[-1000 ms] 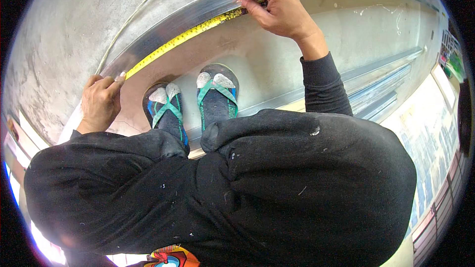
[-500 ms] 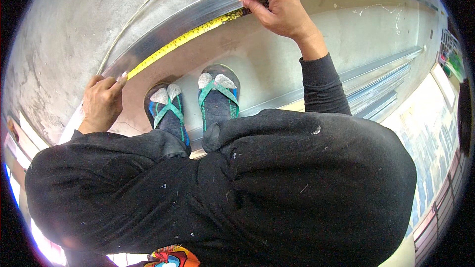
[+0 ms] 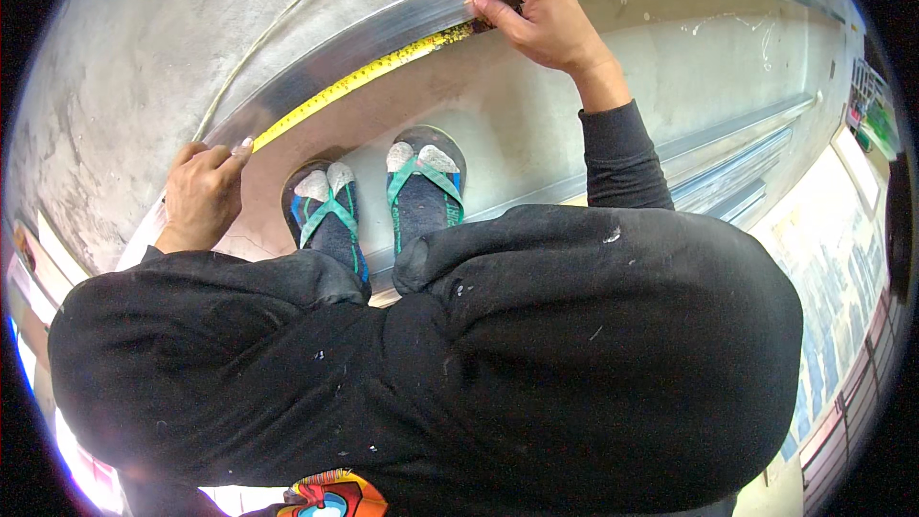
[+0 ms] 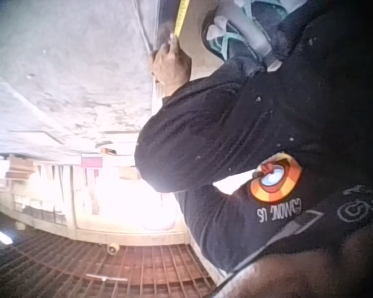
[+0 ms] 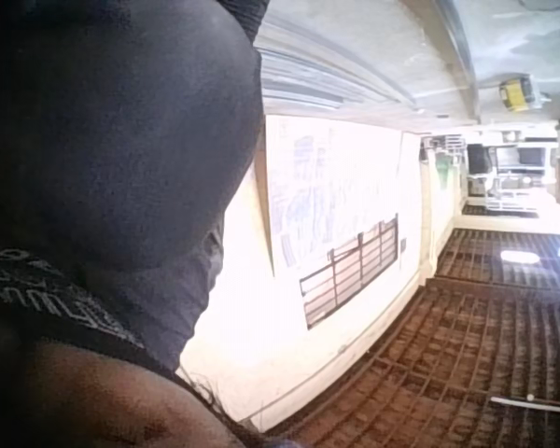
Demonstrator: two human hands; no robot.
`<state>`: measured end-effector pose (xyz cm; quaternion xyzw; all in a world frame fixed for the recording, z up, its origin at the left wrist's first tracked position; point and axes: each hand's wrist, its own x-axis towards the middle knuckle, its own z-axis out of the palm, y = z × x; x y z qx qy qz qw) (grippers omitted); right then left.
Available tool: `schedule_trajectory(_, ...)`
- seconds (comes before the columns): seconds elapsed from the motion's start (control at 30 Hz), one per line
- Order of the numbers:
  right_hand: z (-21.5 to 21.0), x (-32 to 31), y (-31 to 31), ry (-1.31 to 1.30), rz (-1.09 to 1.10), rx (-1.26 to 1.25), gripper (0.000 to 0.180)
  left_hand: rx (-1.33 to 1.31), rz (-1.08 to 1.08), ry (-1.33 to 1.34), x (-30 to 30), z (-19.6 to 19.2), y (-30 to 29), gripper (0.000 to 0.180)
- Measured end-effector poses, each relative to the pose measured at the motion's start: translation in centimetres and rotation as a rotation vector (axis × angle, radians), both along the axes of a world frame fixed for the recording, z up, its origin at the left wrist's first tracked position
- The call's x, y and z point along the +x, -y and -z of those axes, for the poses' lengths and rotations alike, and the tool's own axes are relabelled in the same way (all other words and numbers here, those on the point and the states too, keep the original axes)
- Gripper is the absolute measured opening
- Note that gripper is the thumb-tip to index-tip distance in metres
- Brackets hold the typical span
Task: The person is using a tape measure to take measurements on a curved metal profile and marking points with a pencil.
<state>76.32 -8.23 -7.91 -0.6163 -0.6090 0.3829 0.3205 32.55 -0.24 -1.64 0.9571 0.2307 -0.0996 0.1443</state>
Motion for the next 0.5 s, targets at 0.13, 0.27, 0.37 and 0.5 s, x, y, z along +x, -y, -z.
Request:
schedule_trajectory(0.13,0.06,0.06,-0.07,0.001,-0.008,0.026,0.013,-0.006,-0.012,0.0,-0.02,0.01,0.08,0.036)
schedule_trajectory(0.27,0.13,0.06,0.01,-0.016,0.001,-0.023,0.013,-0.013,0.003,-0.015,0.02,-0.08,0.05,0.035)
schedule_trajectory(0.37,0.18,0.19,-0.03,0.039,-0.035,-0.003,0.012,-0.005,-0.001,-0.024,0.06,-0.13,0.1,0.034)
schedule_trajectory(0.5,0.31,0.04,-0.01,-0.032,-0.024,0.014,0.012,0.0,-0.007,-0.02,0.12,-0.03,0.12,0.032)
